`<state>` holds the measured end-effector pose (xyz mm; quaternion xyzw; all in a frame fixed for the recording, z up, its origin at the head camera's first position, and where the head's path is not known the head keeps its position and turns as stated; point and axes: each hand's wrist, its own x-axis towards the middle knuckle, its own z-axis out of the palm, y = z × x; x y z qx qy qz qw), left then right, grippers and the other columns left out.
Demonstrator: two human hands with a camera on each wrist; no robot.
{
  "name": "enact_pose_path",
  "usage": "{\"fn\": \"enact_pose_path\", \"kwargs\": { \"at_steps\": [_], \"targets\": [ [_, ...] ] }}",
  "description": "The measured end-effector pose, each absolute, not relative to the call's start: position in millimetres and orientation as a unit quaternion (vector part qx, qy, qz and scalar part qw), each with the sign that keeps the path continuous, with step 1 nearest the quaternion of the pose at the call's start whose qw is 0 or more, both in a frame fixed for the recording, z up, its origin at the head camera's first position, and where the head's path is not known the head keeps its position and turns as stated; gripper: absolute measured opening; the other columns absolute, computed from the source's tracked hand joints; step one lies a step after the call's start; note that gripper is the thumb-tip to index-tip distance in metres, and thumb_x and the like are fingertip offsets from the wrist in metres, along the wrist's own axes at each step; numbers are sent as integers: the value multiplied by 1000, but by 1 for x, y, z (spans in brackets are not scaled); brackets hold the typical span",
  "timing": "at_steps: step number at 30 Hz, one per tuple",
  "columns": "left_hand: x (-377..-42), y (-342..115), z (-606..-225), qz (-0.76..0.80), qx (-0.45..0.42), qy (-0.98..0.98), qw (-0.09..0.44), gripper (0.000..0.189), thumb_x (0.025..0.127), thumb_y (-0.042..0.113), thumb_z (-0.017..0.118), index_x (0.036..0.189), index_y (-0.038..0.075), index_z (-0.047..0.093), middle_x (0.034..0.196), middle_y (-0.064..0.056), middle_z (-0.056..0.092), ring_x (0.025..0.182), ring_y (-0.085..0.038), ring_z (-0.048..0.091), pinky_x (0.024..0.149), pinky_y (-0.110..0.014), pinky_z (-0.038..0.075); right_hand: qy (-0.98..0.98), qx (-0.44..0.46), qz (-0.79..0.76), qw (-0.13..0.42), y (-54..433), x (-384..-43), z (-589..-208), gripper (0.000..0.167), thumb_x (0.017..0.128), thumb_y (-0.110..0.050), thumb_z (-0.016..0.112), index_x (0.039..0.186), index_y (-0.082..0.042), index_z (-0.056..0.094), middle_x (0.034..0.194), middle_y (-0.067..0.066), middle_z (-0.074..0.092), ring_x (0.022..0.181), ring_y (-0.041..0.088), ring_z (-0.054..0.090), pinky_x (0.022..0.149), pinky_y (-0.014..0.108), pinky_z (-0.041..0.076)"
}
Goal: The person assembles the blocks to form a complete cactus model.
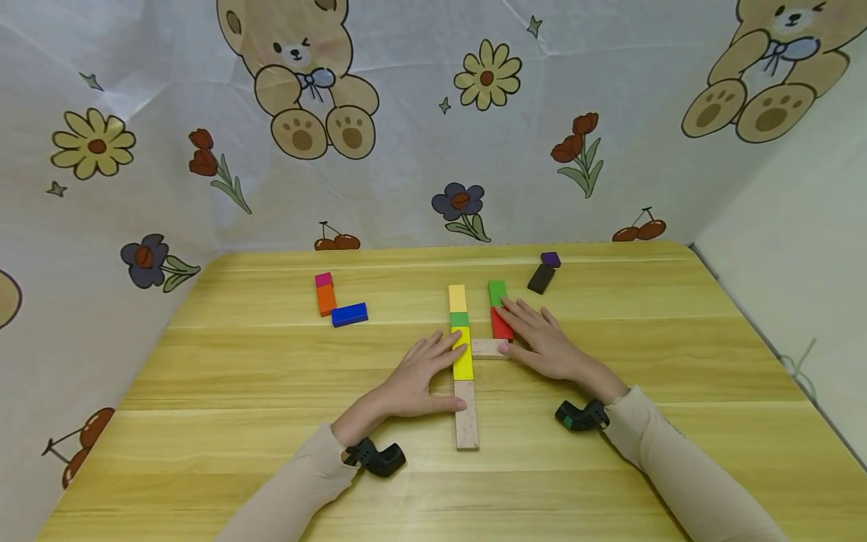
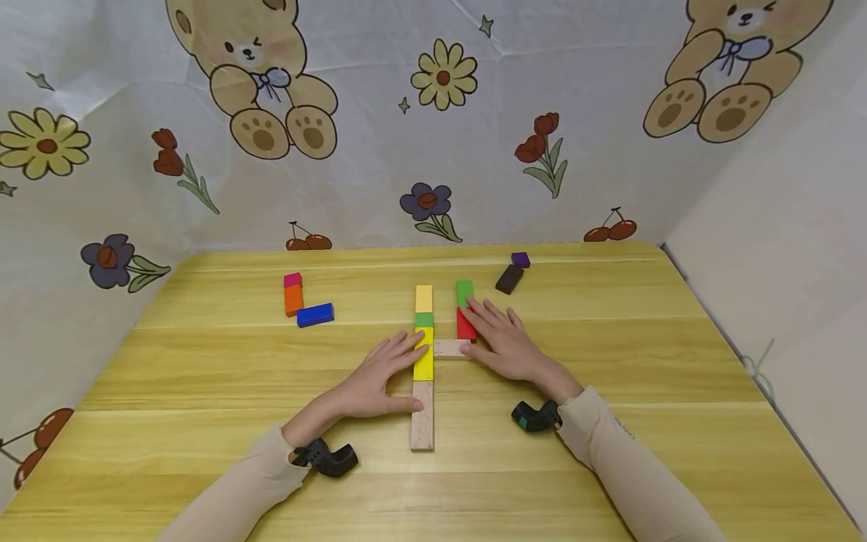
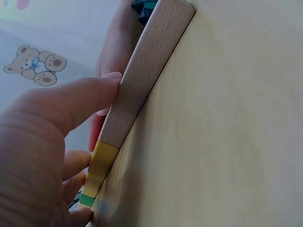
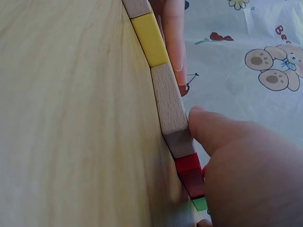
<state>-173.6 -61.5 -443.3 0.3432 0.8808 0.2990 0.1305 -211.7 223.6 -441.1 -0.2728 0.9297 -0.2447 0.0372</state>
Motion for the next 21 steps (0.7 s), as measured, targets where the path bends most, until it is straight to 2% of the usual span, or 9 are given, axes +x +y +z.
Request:
{"fn": "enact_pose_path", "kwargs": {
  "at_steps": [6, 9, 13, 16, 21],
  "targets": [
    [-174, -61, -444, 297, 345, 881, 129, 87, 86, 50, 68, 155, 16, 28, 166, 4, 8, 153, -29, 0, 123, -49, 1, 924, -266, -274, 32, 225, -213, -443, 67, 99, -39, 53, 155, -11, 29, 163, 13, 19, 149, 39, 16, 116, 66, 2],
    [-174, -61, -444, 299, 347, 879, 129, 87, 86, 50, 68, 155, 15, 28, 166, 3, 8, 153, -30, 0, 123, -49, 2, 915, -259, -310, 7, 226, -216, -443, 64, 99, -35, 54, 153, -8, 33, 162, 14, 22, 148, 40, 21, 116, 66, 11],
    [-174, -62, -443, 302, 350, 878, 126, 87, 86, 49, 69, 155, 14, 29, 166, 2, 9, 153, -31, 1, 123, -51, 2, 902, -231, -360, -62, 231, -223, -438, 60, 97, -27, 61, 148, -3, 41, 156, 18, 33, 144, 41, 29, 112, 65, 24],
    [-174, -63, -442, 303, 354, 876, 121, 87, 86, 48, 69, 155, 13, 29, 166, -1, 10, 153, -33, 2, 122, -53, 4, 899, -191, -380, -105, 238, -235, -433, 62, 93, -23, 66, 147, -2, 42, 152, 21, 37, 140, 43, 32, 110, 65, 28],
    [-173, -63, -441, 304, 355, 875, 123, 87, 86, 49, 69, 155, 13, 29, 166, -1, 10, 153, -32, 1, 123, -52, 4, 899, -116, -402, -126, 254, -260, -429, 70, 89, -20, 72, 148, -2, 39, 145, 26, 38, 131, 46, 39, 104, 61, 37]
  ]
}}
